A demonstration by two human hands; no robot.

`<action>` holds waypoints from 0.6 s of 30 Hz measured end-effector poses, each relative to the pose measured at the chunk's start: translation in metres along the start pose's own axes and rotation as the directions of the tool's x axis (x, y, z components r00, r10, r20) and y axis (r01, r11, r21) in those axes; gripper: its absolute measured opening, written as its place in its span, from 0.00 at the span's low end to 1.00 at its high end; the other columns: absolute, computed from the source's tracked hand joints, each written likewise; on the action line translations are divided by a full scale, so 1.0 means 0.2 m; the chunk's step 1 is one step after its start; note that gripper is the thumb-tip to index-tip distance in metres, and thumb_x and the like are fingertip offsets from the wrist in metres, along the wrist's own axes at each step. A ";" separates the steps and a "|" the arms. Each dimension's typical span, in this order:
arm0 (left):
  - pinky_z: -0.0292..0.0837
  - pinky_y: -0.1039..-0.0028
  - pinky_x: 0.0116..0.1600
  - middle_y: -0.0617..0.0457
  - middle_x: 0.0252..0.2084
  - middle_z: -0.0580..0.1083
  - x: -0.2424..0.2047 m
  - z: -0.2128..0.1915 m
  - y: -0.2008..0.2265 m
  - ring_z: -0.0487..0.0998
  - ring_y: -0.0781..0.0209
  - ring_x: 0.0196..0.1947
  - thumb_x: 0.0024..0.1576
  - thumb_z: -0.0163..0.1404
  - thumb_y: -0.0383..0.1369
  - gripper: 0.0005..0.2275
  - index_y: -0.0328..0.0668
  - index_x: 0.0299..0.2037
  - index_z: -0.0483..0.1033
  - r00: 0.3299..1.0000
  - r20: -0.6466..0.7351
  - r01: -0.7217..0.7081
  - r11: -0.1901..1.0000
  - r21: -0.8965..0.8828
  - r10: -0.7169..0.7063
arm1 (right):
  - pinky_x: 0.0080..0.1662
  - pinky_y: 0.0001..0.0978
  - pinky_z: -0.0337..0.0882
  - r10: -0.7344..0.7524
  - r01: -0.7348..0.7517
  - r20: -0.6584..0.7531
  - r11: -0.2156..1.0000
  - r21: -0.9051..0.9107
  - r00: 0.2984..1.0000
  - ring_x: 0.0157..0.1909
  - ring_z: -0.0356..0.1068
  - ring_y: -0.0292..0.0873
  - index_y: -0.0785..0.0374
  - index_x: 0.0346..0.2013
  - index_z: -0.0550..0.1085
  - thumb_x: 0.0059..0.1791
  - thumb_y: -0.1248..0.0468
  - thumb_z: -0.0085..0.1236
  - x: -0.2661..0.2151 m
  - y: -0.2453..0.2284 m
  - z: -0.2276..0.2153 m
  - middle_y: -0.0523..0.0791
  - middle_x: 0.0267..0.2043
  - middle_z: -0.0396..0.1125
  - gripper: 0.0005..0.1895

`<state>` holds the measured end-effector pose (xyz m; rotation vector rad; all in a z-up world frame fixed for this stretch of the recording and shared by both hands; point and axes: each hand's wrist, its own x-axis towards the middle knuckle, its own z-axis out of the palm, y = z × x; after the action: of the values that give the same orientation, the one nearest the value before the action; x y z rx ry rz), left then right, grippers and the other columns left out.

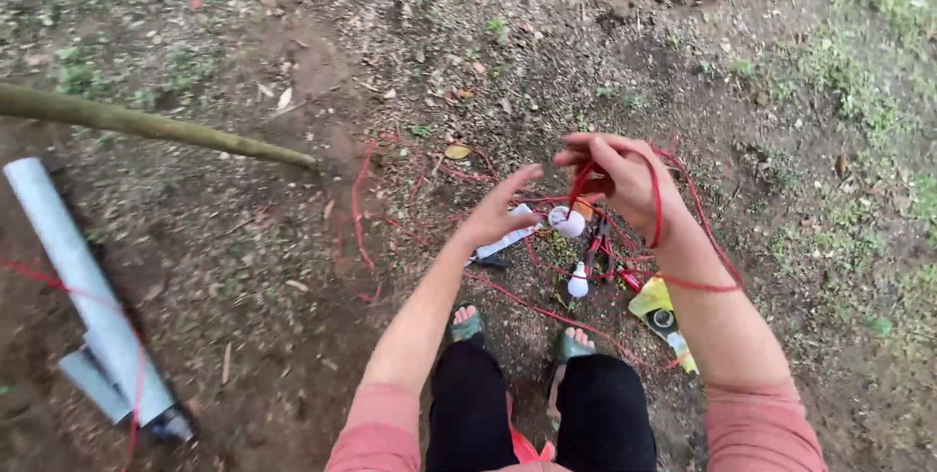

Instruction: Stripping electrical wires and connecting them to a light bulb socket.

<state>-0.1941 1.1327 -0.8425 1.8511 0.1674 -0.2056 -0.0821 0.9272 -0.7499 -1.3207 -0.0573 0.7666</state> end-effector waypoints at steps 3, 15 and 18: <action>0.57 0.50 0.73 0.34 0.67 0.67 0.13 0.19 -0.30 0.63 0.35 0.69 0.47 0.67 0.28 0.38 0.36 0.70 0.63 0.953 0.155 -0.248 0.964 -0.096 0.261 | 0.36 0.40 0.81 -0.050 0.050 0.036 0.999 -0.001 0.998 0.36 0.73 0.43 0.68 0.55 0.74 0.60 0.58 0.44 0.05 0.10 0.03 0.54 0.45 0.75 0.18; 0.82 0.72 0.41 0.44 0.51 0.78 -0.24 0.24 -0.15 0.80 0.58 0.39 0.55 0.54 0.29 0.21 0.45 0.60 0.72 0.975 -0.095 -0.205 0.978 -0.048 0.200 | 0.45 0.32 0.80 -0.294 0.313 0.163 0.944 -0.108 0.942 0.41 0.74 0.45 0.67 0.58 0.71 0.61 0.61 0.40 -0.32 0.16 0.32 0.50 0.50 0.73 0.17; 0.78 0.77 0.33 0.48 0.52 0.75 -0.42 0.12 -0.24 0.76 0.63 0.35 0.56 0.46 0.26 0.19 0.48 0.59 0.71 0.972 -0.181 -0.189 0.955 -0.228 0.149 | 0.50 0.28 0.77 -0.403 0.453 0.221 0.850 -0.270 0.888 0.45 0.73 0.39 0.64 0.59 0.71 0.62 0.61 0.44 -0.41 0.22 0.30 0.48 0.54 0.73 0.15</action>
<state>-0.2876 1.1222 -0.8755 1.6254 0.1384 0.0831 -0.1924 0.9351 -0.7406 -1.4750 -0.6084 0.4821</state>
